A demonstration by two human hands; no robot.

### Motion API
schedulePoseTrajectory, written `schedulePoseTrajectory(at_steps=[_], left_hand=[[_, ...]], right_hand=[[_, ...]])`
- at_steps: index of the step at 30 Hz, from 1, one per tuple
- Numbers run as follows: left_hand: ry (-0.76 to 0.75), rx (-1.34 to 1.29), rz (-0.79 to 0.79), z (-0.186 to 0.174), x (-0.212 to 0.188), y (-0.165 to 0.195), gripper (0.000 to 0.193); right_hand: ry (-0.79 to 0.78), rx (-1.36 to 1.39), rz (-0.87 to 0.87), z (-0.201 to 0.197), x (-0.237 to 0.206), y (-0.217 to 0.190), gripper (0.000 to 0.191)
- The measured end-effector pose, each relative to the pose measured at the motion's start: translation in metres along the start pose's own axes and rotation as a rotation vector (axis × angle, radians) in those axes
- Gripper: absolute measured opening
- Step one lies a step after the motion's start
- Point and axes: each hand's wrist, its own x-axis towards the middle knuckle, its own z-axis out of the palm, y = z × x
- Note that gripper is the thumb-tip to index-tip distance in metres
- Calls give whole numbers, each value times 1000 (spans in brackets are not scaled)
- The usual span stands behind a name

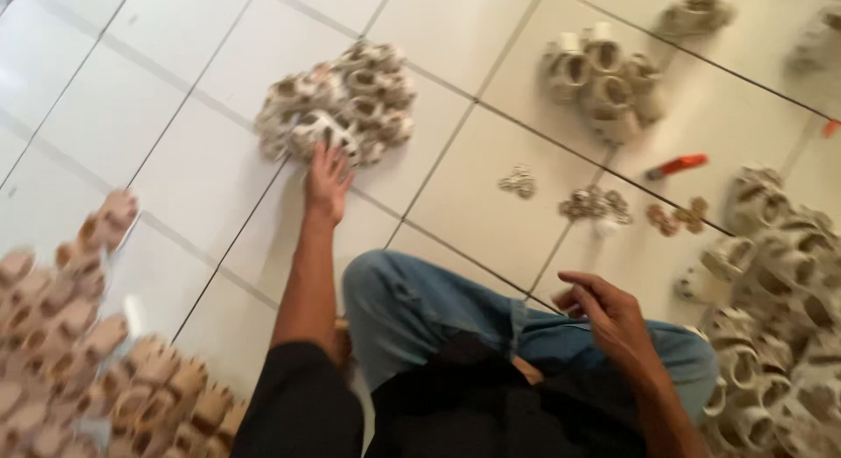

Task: The person sits on the floor holding a child's sandal and uses a glue bottle to apply glue to the toe area, then presses a decorative flower appliqué onto the glued spot. They repeat the gluing and attaching process on additional sandals, turning the shoes to reach different spots.

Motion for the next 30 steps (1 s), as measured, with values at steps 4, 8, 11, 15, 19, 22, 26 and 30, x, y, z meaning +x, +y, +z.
schedulePoseTrajectory(at_steps=[4,8,11,15,19,22,26,30], left_hand=[[-49,185,-51,34,-4,-37,68],[-343,162,-82,97,-16,-99,52],[-489,201,-129,152,-37,-152,51],[-593,238,-280,205,-62,-201,47],[-630,371,-341,209,-52,-213,46],[-570,439,-351,198,-22,-207,47],[-506,464,-301,194,13,-189,46],[-491,506,-119,211,21,-161,40]], right_hand=[[58,-17,-41,-29,8,9,28],[192,-327,-143,-70,55,16,32],[298,-498,-269,-101,124,22,34],[343,-711,-288,-126,231,25,41],[319,-755,-236,-136,330,28,50],[306,-810,-200,-139,382,33,43],[305,-925,-146,-137,414,32,21],[159,-690,-121,-120,393,23,22]])
